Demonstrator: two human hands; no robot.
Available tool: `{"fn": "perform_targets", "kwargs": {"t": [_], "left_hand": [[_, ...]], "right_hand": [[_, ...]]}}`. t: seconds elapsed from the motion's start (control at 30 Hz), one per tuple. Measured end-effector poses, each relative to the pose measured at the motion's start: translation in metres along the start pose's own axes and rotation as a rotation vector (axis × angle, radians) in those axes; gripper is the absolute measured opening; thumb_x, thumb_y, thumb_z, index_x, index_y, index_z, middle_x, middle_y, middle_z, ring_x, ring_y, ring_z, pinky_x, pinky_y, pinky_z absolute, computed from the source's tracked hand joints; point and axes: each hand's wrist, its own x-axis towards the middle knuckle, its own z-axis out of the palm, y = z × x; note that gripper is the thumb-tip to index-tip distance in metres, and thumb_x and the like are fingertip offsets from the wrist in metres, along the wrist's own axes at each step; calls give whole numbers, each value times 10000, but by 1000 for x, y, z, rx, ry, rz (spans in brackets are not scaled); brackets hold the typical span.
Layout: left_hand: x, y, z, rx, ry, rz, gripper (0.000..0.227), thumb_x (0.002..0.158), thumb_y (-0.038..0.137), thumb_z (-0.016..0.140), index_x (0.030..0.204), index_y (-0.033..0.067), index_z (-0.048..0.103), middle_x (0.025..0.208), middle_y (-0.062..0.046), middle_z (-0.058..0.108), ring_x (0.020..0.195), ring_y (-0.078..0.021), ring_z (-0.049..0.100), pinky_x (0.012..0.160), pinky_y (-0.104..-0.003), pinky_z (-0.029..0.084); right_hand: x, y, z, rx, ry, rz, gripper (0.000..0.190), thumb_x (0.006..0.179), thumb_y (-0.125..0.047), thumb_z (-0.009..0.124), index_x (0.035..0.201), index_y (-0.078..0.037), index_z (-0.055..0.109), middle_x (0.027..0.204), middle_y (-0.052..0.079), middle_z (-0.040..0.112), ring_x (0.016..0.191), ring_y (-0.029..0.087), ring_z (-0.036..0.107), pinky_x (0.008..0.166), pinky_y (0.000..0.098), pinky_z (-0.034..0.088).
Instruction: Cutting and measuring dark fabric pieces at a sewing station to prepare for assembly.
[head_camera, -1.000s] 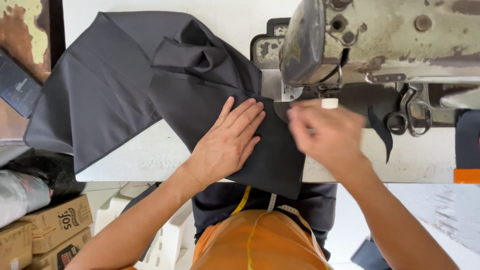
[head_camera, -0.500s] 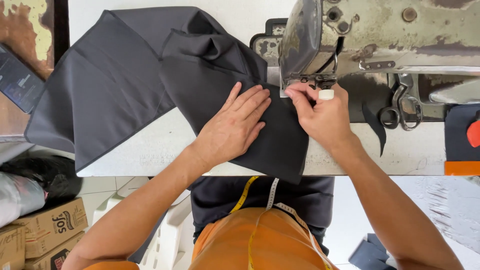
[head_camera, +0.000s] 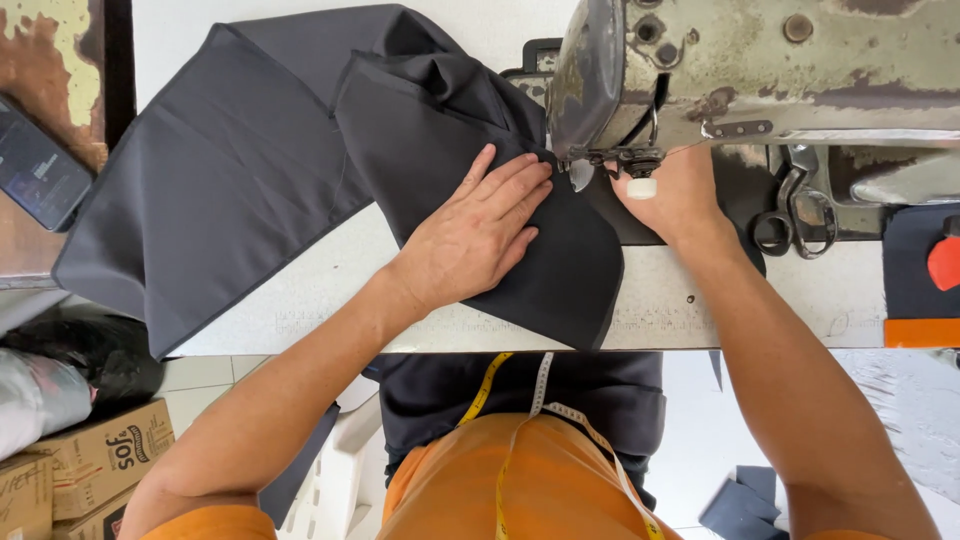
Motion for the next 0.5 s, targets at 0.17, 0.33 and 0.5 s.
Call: {"fn": "perform_targets", "kwargs": {"t": [0.17, 0.33, 0.5], "left_hand": [[-1, 4, -4, -21, -18, -11, 497, 1095, 228, 487, 1496, -66, 492, 1576, -207, 428, 1530, -332, 326, 1275, -563, 91], [0, -3, -6, -43, -32, -4, 511, 1094, 240, 480, 1505, -65, 482, 1595, -206, 409, 1536, -338, 314, 1274, -569, 92], [2, -10, -6, -15, 5, 61, 533, 1091, 267, 485, 1520, -48, 473, 1588, -199, 424, 1529, -352, 336, 1271, -568, 100]], "right_hand": [[-11, 35, 15, -9, -5, 5, 167, 909, -50, 717, 1035, 59, 729, 880, 252, 690, 942, 508, 655, 761, 510, 495], [7, 44, 19, 2, 66, -89, 143, 872, -32, 746, 980, 62, 741, 850, 267, 681, 907, 532, 645, 728, 534, 495], [-18, 25, -15, -190, 169, -263, 114, 840, -49, 745, 768, -53, 656, 704, 102, 594, 772, 385, 643, 718, 475, 503]]}}
